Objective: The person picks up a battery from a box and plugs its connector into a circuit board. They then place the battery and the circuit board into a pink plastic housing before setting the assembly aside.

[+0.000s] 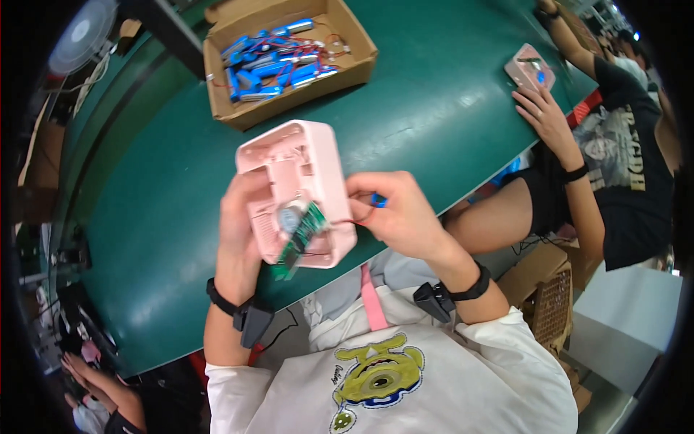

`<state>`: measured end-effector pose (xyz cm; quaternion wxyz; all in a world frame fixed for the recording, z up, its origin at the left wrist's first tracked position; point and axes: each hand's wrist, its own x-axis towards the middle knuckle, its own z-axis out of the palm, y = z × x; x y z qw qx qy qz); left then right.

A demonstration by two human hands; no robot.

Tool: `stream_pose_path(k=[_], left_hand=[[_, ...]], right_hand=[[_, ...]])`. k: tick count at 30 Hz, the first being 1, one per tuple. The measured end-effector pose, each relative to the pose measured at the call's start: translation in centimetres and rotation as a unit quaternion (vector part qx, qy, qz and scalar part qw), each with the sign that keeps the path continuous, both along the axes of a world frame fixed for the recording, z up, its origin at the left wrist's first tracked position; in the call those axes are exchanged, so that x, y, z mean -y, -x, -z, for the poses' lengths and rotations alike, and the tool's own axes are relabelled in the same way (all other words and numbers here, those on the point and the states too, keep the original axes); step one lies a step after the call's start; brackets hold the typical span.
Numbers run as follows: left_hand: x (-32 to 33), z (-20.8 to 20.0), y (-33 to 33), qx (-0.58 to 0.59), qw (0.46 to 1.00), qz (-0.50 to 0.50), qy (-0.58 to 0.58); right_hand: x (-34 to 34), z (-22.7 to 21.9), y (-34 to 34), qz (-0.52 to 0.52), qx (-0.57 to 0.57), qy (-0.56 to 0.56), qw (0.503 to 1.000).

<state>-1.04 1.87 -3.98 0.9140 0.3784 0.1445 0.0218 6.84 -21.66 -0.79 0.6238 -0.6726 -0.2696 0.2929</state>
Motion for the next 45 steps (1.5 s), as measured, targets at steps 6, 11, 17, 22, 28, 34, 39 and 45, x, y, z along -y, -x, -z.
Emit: stream_pose_path(k=[6,11,17,22,28,34,39,45], left_hand=[[1.5,-1.4,-0.5,0.061,0.997,0.032,-0.027],[1.4,-1.8,-0.1,0.102,0.991,0.031,-0.079],[0.8,-1.1,0.2,0.168,0.974,0.022,-0.153],[0.8,-0.6,0.6,0.192,0.946,0.01,-0.26],[0.9,-0.8,0.6,0.253,0.928,0.025,-0.271],[1.0,-0.6,0.3,0.297,0.924,0.027,-0.239],[1.0,-1.1,0.0,0.237,0.941,0.015,-0.241],[1.8,-1.7,-0.9,0.063,0.981,-0.066,-0.17]], right_hand=[[1.0,1.0,0.1,-0.004,0.053,0.013,0.998],[0.7,0.9,0.4,0.008,0.058,-0.008,0.998],[0.9,0.3,0.4,-0.017,0.081,0.013,0.996],[1.0,1.2,0.0,-0.011,0.096,-0.002,0.995],[0.5,1.8,-0.4,-0.029,0.103,-0.066,0.992],[0.3,1.7,-0.8,-0.042,0.122,-0.069,0.989],[0.6,2.4,-0.9,-0.018,0.138,-0.048,0.989],[0.5,1.5,-0.7,0.07,0.023,0.038,0.997]])
